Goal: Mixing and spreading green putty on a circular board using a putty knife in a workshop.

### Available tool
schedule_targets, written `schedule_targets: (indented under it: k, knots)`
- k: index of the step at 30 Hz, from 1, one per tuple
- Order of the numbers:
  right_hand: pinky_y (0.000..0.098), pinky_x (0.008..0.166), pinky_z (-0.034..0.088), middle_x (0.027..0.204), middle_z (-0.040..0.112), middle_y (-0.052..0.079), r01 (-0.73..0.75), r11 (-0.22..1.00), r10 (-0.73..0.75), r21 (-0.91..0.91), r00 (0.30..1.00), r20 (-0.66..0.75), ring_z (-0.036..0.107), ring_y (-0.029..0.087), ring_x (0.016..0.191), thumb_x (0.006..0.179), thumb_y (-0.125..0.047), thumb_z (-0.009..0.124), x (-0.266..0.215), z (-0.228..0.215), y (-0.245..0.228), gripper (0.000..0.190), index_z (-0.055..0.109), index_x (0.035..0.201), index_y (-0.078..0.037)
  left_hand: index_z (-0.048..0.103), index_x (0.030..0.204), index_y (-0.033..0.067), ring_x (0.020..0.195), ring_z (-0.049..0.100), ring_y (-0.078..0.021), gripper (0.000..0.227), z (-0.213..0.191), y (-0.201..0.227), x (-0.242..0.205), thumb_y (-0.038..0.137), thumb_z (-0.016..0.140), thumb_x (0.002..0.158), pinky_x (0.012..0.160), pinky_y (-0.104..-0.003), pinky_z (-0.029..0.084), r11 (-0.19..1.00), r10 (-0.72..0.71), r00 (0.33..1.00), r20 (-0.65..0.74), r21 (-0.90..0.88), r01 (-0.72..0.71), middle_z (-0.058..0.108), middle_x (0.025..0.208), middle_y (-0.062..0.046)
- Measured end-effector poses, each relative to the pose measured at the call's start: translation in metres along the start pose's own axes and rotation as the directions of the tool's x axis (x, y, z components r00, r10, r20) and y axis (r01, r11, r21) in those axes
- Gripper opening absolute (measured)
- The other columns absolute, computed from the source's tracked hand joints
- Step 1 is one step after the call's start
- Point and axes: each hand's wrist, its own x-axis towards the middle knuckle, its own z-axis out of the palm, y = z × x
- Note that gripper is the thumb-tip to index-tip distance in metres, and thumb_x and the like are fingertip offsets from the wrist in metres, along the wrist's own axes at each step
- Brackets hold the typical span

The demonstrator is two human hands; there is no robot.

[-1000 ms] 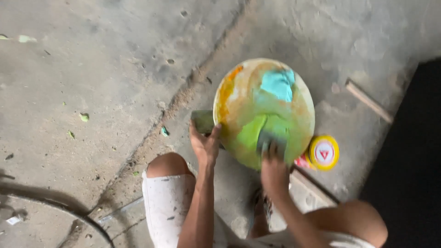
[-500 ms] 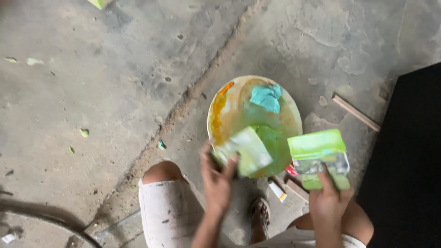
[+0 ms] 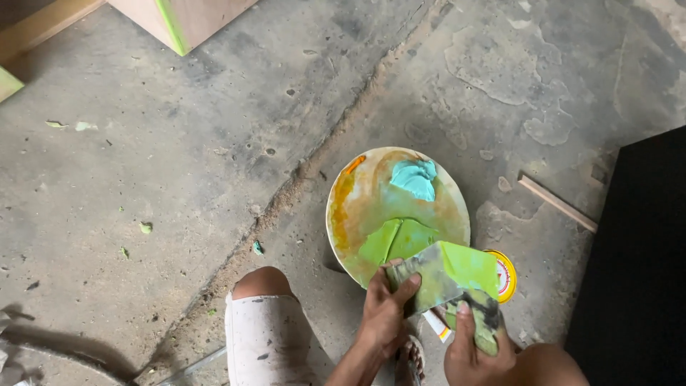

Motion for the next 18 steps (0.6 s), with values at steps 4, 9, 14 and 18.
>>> schedule_targets:
  k: [4, 9, 14, 18]
  knots:
    - [0.0331, 0.068, 0.057, 0.091, 0.074, 0.018, 0.137, 0.976, -0.122, -0.169, 0.988, 0.095, 0.072, 0.025, 0.075, 0.089, -0.009, 0.076, -0.002, -0.006, 0.016, 0.02, 0.073, 0.099, 0.007, 0.053, 0.122, 0.0062, 0.079, 0.053, -0.0176, 0.048, -0.002, 0.013, 0.004, 0.023, 0.075, 0.083, 0.072, -0.033, 0.05, 0.97, 0.036, 0.997, 0.072, 0.236, -0.052, 0.055, 0.088, -0.005]
    - [0.0384, 0.066, 0.058, 0.084, 0.072, 0.021, -0.118, 0.968, 0.145, -0.221, 0.984, 0.106, 0.07, 0.029, 0.071, 0.084, -0.017, 0.081, -0.003, -0.006, 0.013, 0.027, 0.074, 0.09, 0.008, 0.051, 0.117, 0.0073, 0.071, 0.05, -0.0144, 0.047, -0.01, 0.02, 0.014, 0.026, 0.076, 0.082, 0.062, -0.03, 0.047, 0.951, 0.128, 0.977, 0.172, 0.258, -0.17, 0.053, 0.083, -0.003]
    - [0.0357, 0.058, 0.065, 0.072, 0.077, 0.021, -0.561, 0.825, 0.547, -0.071, 0.76, 0.351, 0.075, 0.028, 0.06, 0.081, -0.014, 0.076, -0.001, -0.01, 0.002, 0.024, 0.076, 0.094, 0.006, 0.049, 0.114, 0.0064, 0.064, 0.043, -0.0109, 0.034, -0.012, 0.018, 0.021, 0.011, 0.073, 0.09, 0.053, -0.026, 0.039, 0.959, 0.195, 0.922, 0.334, 0.134, -0.251, 0.043, 0.073, 0.002]
    - [0.0271, 0.095, 0.053, 0.113, 0.08, 0.007, -0.162, 0.959, 0.277, -0.232, 0.716, 0.641, 0.073, 0.014, 0.11, 0.082, -0.024, 0.068, -0.008, -0.019, 0.057, 0.04, 0.074, 0.119, -0.009, 0.049, 0.114, 0.0075, 0.045, 0.047, -0.0102, 0.032, -0.008, 0.032, 0.019, 0.022, 0.07, 0.096, 0.039, -0.026, 0.042, 0.877, 0.229, 0.874, 0.429, 0.3, -0.377, 0.055, 0.067, 0.0]
